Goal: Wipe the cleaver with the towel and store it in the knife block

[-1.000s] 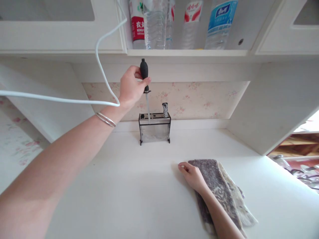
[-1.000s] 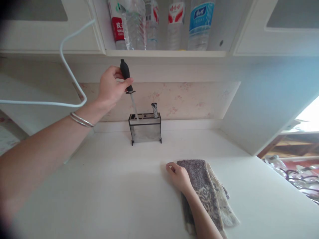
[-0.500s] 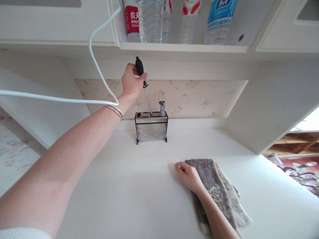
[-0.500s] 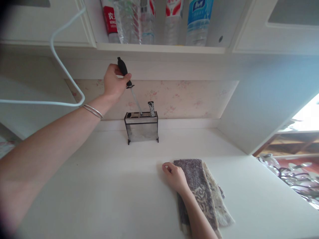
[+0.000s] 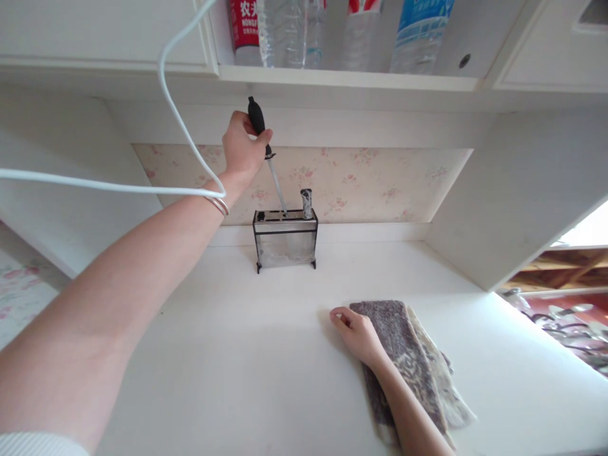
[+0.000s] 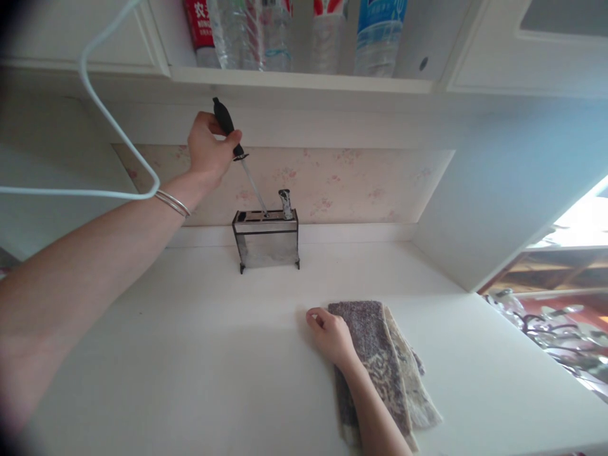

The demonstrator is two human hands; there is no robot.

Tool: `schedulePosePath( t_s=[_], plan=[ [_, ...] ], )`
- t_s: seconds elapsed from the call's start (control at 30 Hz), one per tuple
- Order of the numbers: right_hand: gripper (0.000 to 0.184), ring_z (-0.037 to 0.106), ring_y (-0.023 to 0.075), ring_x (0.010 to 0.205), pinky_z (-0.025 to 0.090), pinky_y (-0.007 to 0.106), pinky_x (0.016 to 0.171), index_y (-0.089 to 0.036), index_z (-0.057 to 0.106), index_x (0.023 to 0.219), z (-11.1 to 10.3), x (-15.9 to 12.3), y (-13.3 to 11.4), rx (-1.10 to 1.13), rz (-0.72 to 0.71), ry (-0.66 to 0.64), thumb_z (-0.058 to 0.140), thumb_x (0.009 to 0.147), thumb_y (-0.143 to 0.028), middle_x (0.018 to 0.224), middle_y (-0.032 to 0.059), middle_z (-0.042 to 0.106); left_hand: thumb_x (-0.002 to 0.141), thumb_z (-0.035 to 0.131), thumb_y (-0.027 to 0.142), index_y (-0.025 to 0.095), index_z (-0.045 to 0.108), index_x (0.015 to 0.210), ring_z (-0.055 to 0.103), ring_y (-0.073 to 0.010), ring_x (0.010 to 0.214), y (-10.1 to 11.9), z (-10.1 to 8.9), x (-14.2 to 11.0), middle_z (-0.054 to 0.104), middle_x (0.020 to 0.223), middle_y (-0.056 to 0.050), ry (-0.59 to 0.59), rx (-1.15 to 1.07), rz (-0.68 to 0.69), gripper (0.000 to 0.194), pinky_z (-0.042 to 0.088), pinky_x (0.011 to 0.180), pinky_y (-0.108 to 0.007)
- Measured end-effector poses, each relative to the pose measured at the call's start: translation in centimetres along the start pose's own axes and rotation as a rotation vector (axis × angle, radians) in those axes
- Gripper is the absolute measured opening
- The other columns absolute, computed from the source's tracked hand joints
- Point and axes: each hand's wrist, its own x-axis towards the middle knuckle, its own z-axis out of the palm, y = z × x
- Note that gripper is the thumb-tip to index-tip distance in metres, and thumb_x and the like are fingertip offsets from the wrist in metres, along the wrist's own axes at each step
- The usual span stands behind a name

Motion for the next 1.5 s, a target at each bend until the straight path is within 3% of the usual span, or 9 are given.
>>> schedulePosePath(
  t_s=[0.43,0.7,0.93,1.13,1.5],
  plan=[
    [0.03,0.054,0.0155,0.057,0.035,0.024,0.056,-0.024,0.071,0.09,-0.1,0.0,-0.3,-0.018,0.002,-0.019,0.046,0.089,-0.042,0.061,-0.0008,0.059,0.071,0.079,0.039,0.023,0.051,0.091,0.049,-0.0108,0.081,0.1,-0.2,-0.9,0.062,0.087,0.005,-0.059,0.028,0.034,0.037,0.034,0.08,-0.031],
    [0.028,0.055,0.0153,0.058,0.035,0.024,0.056,-0.025,0.07,0.09,0.1,-0.2,-0.1,-0.051,0.007,-0.016,0.047,0.089,-0.04,0.063,-0.0009,0.061,0.076,0.073,0.035,0.02,0.056,0.095,0.057,-0.0123,0.083,0.1,2.2,-0.7,0.066,0.089,0.001,-0.094,0.07,0.041,0.03,0.038,0.08,-0.031],
    [0.028,0.055,0.015,0.057,0.033,0.024,0.057,-0.026,0.071,0.09,0.1,-0.3,-0.4,-0.093,-0.007,-0.024,0.046,0.09,-0.039,0.062,-0.0012,0.062,0.075,0.07,0.028,0.019,0.056,0.095,0.063,-0.0246,0.095,-3.3,5.0,-4.3,0.067,0.093,-0.006,-0.242,0.313,-0.016,0.026,0.044,0.084,-0.037],
    [0.027,0.055,0.0149,0.057,0.033,0.024,0.058,-0.027,0.071,0.09,0.0,-0.1,-0.4,-0.1,-0.013,-0.036,0.046,0.091,-0.038,0.061,-0.0018,0.061,0.075,0.07,0.035,0.02,0.056,0.091,0.065,-0.0254,0.088,-7.1,5.5,-8.0,0.068,0.088,-0.007,-0.335,0.466,-0.116,0.026,0.047,0.076,-0.035],
    [0.027,0.055,0.0151,0.058,0.034,0.024,0.059,-0.027,0.071,0.091,0.1,-0.1,-0.4,-0.104,0.0,-0.045,0.046,0.091,-0.039,0.063,-0.0016,0.062,0.075,0.07,0.034,0.018,0.055,0.101,0.065,-0.0233,0.087,-10.2,5.6,-9.0,0.068,0.093,-0.007,-0.385,0.422,-0.163,0.035,0.048,0.08,-0.035]
  ],
)
